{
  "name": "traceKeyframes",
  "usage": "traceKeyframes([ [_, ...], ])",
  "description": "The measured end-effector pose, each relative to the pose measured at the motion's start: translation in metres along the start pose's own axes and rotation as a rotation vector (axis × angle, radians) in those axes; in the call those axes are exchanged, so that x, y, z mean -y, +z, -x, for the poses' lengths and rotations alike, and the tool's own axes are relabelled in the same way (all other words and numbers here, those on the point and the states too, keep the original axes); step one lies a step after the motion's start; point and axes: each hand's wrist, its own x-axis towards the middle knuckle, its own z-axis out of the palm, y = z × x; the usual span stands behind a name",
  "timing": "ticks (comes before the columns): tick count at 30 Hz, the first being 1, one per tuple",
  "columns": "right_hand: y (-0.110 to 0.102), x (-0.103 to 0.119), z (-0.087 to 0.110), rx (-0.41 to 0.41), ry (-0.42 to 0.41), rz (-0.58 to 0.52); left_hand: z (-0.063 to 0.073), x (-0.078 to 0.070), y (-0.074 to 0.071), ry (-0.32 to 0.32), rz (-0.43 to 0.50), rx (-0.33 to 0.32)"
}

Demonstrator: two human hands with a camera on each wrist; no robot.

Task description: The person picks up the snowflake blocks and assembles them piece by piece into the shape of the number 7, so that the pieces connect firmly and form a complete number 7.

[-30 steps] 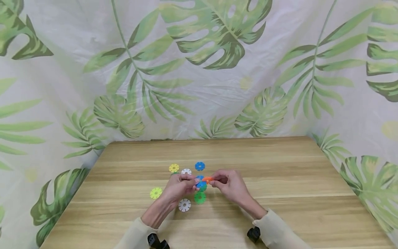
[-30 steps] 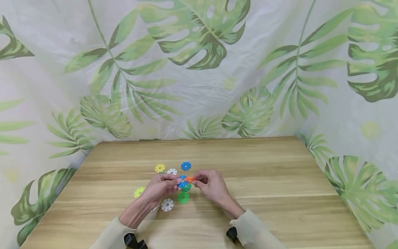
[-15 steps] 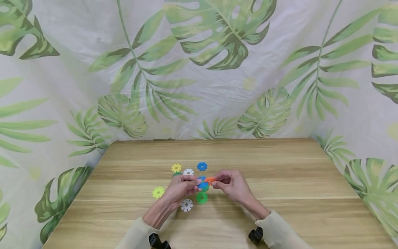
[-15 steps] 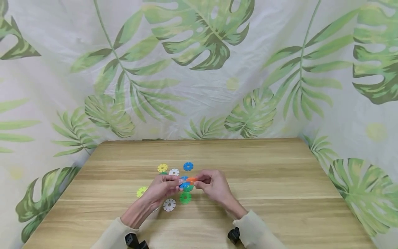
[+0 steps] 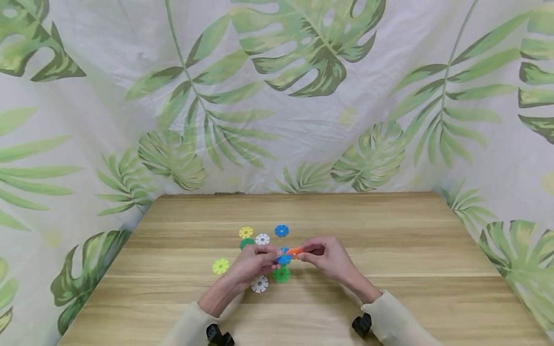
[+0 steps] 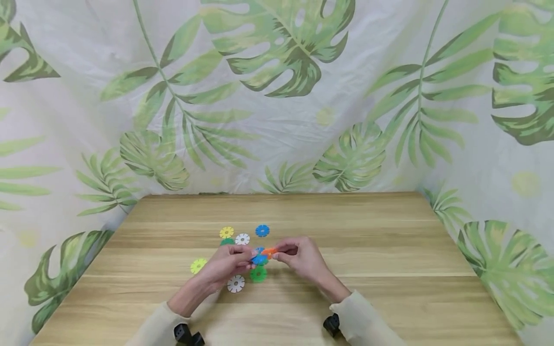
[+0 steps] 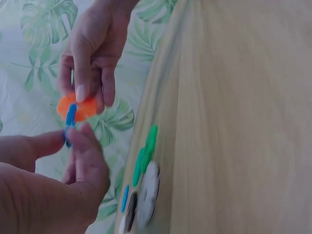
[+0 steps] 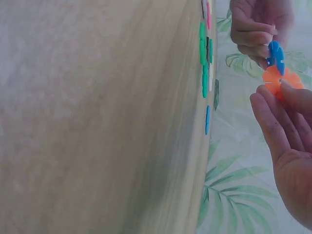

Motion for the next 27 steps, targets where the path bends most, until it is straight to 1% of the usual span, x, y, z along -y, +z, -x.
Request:
traceKeyframes([
  [4, -0.003, 0.0, 0.001, -0.005, 0.017, -0.016, 0.004, -0.006, -0.018, 0.012, -0.192, 0.058],
  [7, -0.005, -0.001, 0.002, -0.008, 0.022, -0.025, 0.01, -0.01, -0.035, 0.051, -0.375, 0.086],
  [8, -0.006, -0.001, 0.002, -0.007, 0.022, -0.026, 0.013, -0.012, -0.04, 0.061, -0.421, 0.089],
  [10, -0.007, -0.001, 0.002, -0.005, 0.022, -0.029, 0.016, -0.014, -0.051, 0.107, -0.524, 0.076],
  [13, -0.007, -0.001, 0.002, -0.005, 0.018, -0.031, 0.02, -0.016, -0.067, 0.173, -0.637, 0.051],
  [15, -0.007, -0.001, 0.002, -0.009, 0.015, -0.032, 0.021, -0.016, -0.077, 0.208, -0.695, 0.026],
  [18, -0.007, 0.0, 0.003, -0.013, 0.02, -0.039, 0.023, -0.015, -0.091, 0.221, -0.738, -0.01],
  [20, -0.008, 0.001, 0.004, -0.014, 0.026, -0.044, 0.024, -0.013, -0.1, 0.222, -0.762, -0.052],
  [24, -0.01, 0.0, 0.005, -0.018, 0.029, -0.052, 0.026, -0.008, -0.114, 0.231, -0.831, -0.13],
  [27, -0.012, -0.001, 0.005, -0.022, 0.023, -0.056, 0.027, -0.004, -0.121, 0.251, -0.882, -0.16],
])
